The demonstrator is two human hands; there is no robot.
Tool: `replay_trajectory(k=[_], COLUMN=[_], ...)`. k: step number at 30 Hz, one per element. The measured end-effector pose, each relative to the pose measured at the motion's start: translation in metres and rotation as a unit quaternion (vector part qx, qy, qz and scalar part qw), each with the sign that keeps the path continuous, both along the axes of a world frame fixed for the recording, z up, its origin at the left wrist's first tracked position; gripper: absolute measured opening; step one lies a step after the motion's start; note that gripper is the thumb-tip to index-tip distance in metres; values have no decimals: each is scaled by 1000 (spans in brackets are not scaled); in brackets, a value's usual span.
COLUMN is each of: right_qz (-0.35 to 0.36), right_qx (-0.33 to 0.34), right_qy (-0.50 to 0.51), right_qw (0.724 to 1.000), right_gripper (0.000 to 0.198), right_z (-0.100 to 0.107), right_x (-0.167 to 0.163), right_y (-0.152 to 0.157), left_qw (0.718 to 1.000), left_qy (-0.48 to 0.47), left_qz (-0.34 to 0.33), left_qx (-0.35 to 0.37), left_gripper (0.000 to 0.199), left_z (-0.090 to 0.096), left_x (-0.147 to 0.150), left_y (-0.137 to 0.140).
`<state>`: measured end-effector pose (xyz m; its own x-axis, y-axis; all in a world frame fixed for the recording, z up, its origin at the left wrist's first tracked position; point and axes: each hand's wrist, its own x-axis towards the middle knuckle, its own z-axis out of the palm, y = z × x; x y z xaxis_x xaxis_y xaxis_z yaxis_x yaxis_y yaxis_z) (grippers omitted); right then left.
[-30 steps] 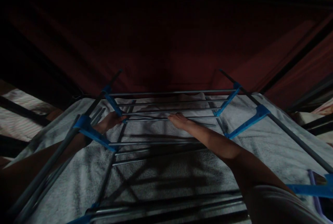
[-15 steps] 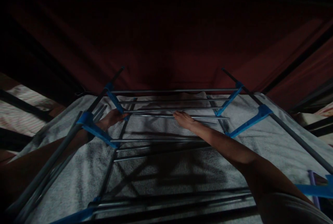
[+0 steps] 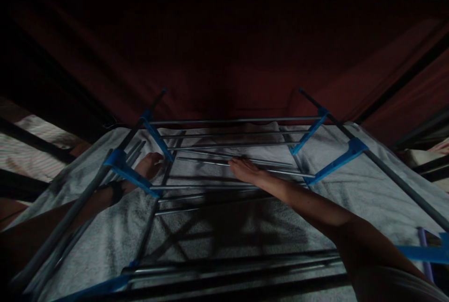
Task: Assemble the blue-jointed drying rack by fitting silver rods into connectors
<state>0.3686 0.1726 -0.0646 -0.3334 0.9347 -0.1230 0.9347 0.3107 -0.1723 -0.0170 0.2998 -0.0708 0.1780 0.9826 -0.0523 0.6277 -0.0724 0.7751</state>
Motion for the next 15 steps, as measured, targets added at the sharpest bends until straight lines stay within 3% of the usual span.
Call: replay_trajectory(k=[7,12,15], right_qz=[50,49,53], right_qx=[22,26,29], right_qy=[26,45,72], right_qw=[998,997,996], right_gripper=[23,22,20], right_z=[13,6,0], right_x=[2,-23,-45], right_y=[-4,0,4], left_qw=[992,984,976], left_qy=[67,27,-7], left_qz=[-91,-173,-209], left_qx=[47,-16,-56], left_gripper=[37,46,35], left_z=[10,15,17], left_x=[-17,-17,-7], left_y=[-12,-16,-22])
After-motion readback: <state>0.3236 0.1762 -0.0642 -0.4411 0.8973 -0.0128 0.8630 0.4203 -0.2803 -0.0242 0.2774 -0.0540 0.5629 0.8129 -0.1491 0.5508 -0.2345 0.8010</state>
